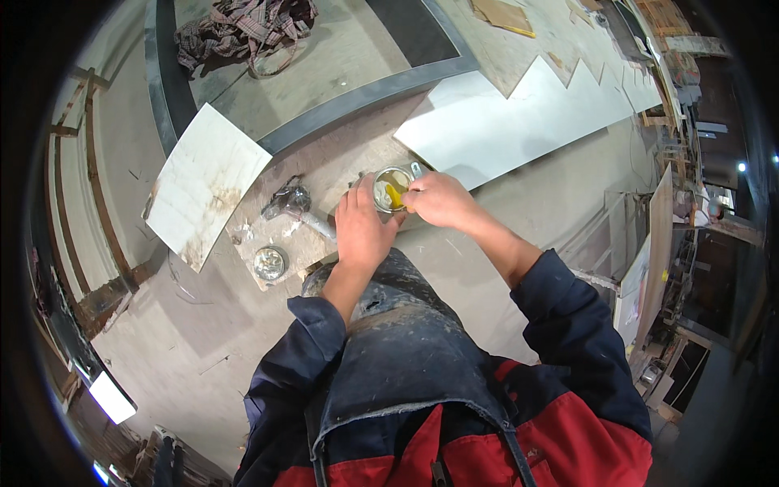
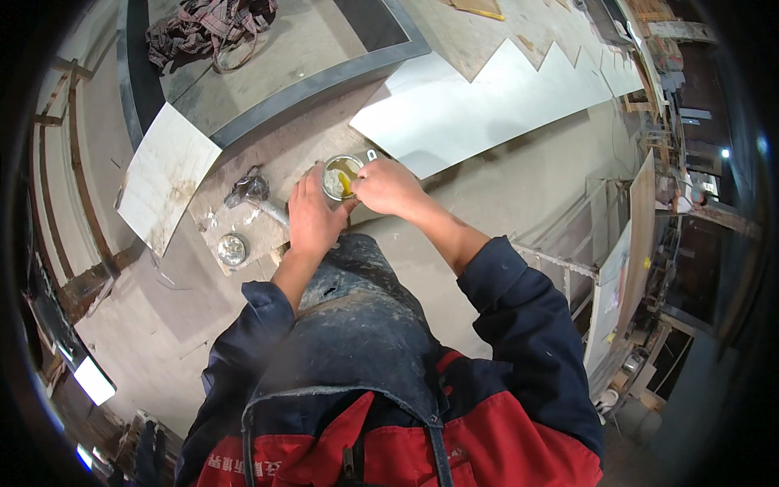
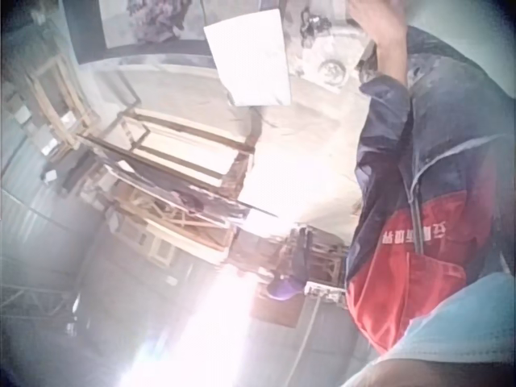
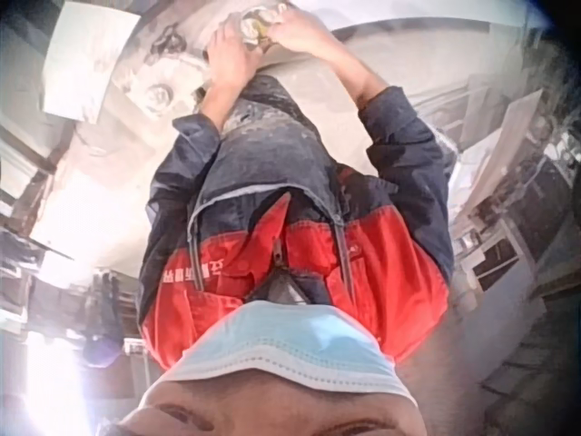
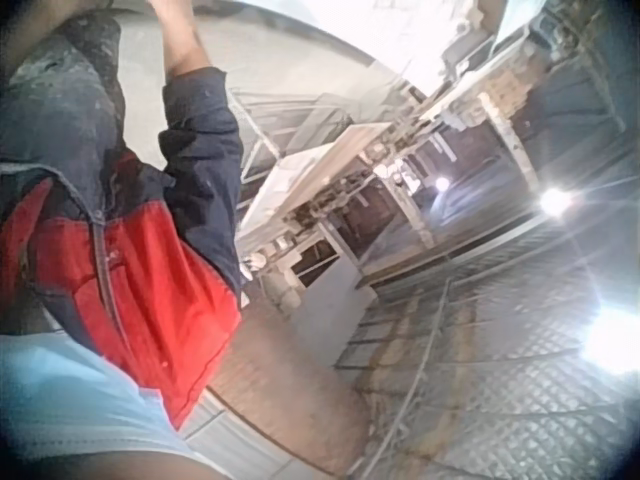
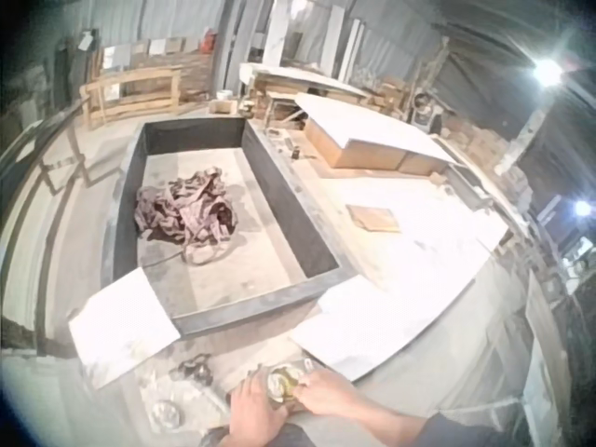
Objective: The person retrieves a small rectangular tile and a yellow spatula, then scoops adhesive from a metal can and spreads it onto the tile surface. The person continues to apply and smooth the adhesive on the tile while standing at a workbench.
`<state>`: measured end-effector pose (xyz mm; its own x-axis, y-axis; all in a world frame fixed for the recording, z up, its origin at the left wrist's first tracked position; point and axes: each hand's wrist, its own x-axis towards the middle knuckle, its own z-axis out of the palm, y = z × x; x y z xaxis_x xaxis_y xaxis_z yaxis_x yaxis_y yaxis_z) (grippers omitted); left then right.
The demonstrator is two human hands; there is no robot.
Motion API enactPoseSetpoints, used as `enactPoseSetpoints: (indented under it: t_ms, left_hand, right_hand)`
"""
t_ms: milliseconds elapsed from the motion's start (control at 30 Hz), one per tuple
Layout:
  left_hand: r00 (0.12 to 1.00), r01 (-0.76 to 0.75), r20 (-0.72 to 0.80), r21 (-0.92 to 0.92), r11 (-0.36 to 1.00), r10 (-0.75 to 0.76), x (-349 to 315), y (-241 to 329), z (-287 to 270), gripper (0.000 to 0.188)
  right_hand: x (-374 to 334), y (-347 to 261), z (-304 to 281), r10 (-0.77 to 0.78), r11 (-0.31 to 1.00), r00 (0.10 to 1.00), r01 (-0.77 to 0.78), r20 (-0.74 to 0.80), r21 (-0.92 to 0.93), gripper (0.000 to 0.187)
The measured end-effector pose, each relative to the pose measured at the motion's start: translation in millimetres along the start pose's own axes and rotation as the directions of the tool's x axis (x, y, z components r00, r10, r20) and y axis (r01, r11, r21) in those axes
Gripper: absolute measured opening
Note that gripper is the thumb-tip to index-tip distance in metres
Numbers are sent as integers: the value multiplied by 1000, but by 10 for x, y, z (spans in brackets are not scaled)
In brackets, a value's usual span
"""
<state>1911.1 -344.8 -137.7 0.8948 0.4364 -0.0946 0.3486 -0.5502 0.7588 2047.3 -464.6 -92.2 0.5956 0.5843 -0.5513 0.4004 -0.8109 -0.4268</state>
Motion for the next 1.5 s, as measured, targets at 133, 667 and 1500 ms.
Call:
enactPoseSetpoints:
  t_ms: [133,667,1500]
  left_hand:
    - [999,-22,-36,20,1000,23,-12,-25,35,89]
    - [999,-31,-14,105,994,33,0,-125,70,89]
    - [864,341,14,-752,564,-503,-1128,-998,-1809,49]
  right_hand:
    - [-108,-20,69,75,975,997,-71,-10,209,36]
    - [-305,-172,432,387,405,896,-376,216,833,34]
    - [-927,-364,31,191,641,944,87,-268,763,28]
